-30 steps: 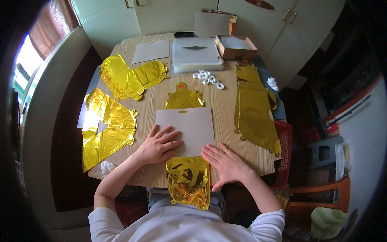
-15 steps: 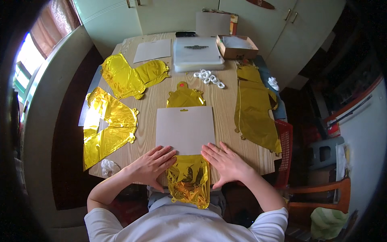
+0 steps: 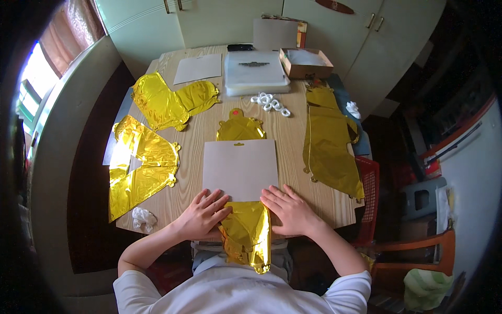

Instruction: Folding gold foil balloons and placing them against cardboard inserts for packaging.

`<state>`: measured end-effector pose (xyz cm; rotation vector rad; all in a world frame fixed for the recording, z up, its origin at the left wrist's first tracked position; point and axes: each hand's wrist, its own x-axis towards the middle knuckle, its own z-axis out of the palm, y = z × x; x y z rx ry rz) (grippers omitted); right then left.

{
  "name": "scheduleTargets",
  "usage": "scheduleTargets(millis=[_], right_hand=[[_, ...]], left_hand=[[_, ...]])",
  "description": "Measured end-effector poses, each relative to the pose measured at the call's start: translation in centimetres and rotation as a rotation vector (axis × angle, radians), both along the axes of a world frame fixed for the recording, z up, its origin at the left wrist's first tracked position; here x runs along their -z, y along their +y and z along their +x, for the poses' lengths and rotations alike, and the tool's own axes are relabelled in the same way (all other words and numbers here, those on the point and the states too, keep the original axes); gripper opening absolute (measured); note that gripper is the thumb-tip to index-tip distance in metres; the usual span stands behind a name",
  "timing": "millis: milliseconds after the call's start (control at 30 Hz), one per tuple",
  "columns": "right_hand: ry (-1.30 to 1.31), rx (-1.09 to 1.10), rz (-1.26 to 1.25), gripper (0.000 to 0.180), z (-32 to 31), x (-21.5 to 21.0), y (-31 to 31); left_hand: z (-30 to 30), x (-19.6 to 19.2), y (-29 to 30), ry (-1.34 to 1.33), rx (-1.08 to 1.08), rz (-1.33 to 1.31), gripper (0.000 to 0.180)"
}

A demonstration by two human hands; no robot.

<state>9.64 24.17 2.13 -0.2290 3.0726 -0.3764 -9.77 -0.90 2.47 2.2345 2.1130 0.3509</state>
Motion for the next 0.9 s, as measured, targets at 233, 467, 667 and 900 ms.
scheduleTargets(millis=[233, 467, 667, 900], right_hand=[[0.275, 0.036, -0.028, 0.047, -0.8, 1.2, -0.2], [0.397, 0.014, -0.016, 0.018, -1.3, 1.9, 0.3], [0.402, -0.012, -0.048, 0.015, -1.2, 2.4, 0.6], [0.377, -0.046, -0.023, 0.016, -1.2, 2.0, 0.7]], left_hand=[[-0.7, 1.1, 0.3, 0.015, -0.021, 0.111, 0.040], [-1.0, -0.1, 0.4, -0.055, -0.001, 0.066, 0.043], [-1.2, -0.2, -0.3, -0.008, 0.058, -0.024, 0.064], [-0.7, 0.3, -0.9, -0.055, 0.042, -0.085, 0.085]])
